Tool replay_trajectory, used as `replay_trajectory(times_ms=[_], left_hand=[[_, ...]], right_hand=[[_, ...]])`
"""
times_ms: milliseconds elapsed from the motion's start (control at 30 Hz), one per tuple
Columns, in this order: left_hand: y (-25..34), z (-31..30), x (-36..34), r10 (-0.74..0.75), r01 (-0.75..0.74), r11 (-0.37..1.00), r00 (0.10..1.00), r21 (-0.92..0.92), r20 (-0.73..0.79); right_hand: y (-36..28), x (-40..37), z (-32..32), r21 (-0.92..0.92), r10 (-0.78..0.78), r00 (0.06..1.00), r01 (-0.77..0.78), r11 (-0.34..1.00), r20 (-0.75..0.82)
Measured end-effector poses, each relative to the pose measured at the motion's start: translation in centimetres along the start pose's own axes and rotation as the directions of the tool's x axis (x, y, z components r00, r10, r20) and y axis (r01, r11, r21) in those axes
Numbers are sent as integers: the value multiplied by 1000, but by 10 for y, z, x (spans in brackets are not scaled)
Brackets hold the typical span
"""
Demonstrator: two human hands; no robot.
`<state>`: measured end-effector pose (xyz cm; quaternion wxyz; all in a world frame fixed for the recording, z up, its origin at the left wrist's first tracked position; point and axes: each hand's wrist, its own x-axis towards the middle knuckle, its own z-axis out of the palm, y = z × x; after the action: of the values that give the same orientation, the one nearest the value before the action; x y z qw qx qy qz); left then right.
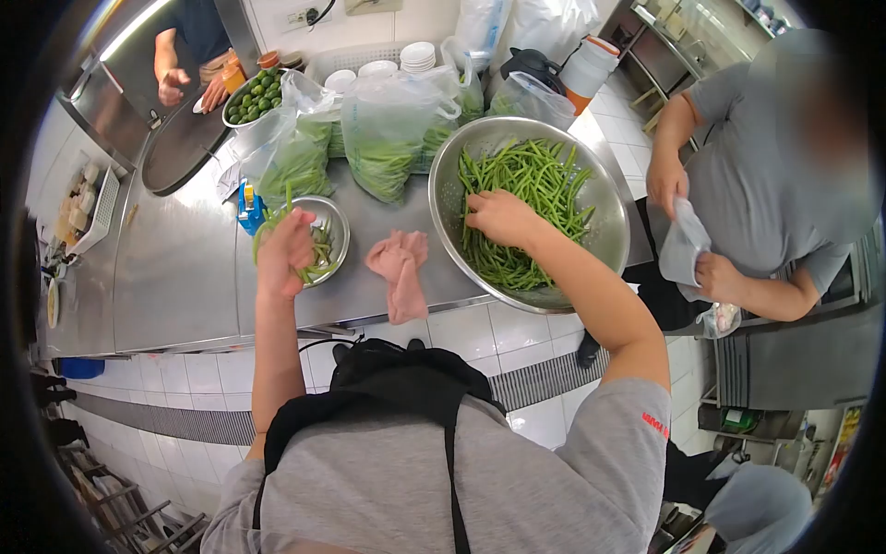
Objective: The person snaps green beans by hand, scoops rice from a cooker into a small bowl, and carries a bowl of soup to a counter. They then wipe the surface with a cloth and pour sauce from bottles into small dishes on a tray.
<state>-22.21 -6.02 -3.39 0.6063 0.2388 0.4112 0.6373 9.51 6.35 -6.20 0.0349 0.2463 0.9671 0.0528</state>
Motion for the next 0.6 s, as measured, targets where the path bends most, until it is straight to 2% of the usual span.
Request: replay_trajectory(times_ms=[100, 200, 233, 300, 367, 433, 467, 500, 533, 567, 600], left_hand=[[0, -9, 1, -6, 7, 998, 1000, -57, 13], [0, -24, 3, -79, 116, 907, 991, -406, 107], [5, -22, 0, -55, 79, 907, 996, -413, 71], [17, -14, -5, -123, 26, 901, 972, -433, -199], [10, -58, 4, -80, -14, 898, 978, -439, -195], [17, -103, 7, 8, 42, 950, 987, -309, 159], [21, -114, 6, 48, -43, 993, 997, 106, -52], [20, -128, 9, 51, -44, 994, 997, 104, -63], [14, -147, 17, 241, -64, 698, 959, 713, -150], [8, -165, 21, 430, 54, 93, 899, 994, -89], [4, -178, 21, 425, 51, 94, 901, 994, -87]], right_hand=[[1, 0, 4, 38, -47, 999, 46, 998, 27], [-3, 2, 4, 41, -75, 997, 76, 996, -29], [0, 1, 3, 61, -92, 996, 92, 994, -11], [3, -2, 1, 128, -124, 992, 121, 984, 14], [-3, 0, -3, 176, -166, 986, 160, 971, 19], [-8, 2, -10, 224, -104, 988, 75, 972, 119], [-9, 3, -11, 214, -108, 988, 83, 973, 107], [-8, 4, -12, 217, -118, 987, 92, 972, 108], [-6, 4, -11, 165, -142, 981, 119, 979, 133], [-5, 4, -11, 114, -160, 974, 143, 983, 160], [-5, 4, -13, 91, -175, 973, 162, 983, 154]])
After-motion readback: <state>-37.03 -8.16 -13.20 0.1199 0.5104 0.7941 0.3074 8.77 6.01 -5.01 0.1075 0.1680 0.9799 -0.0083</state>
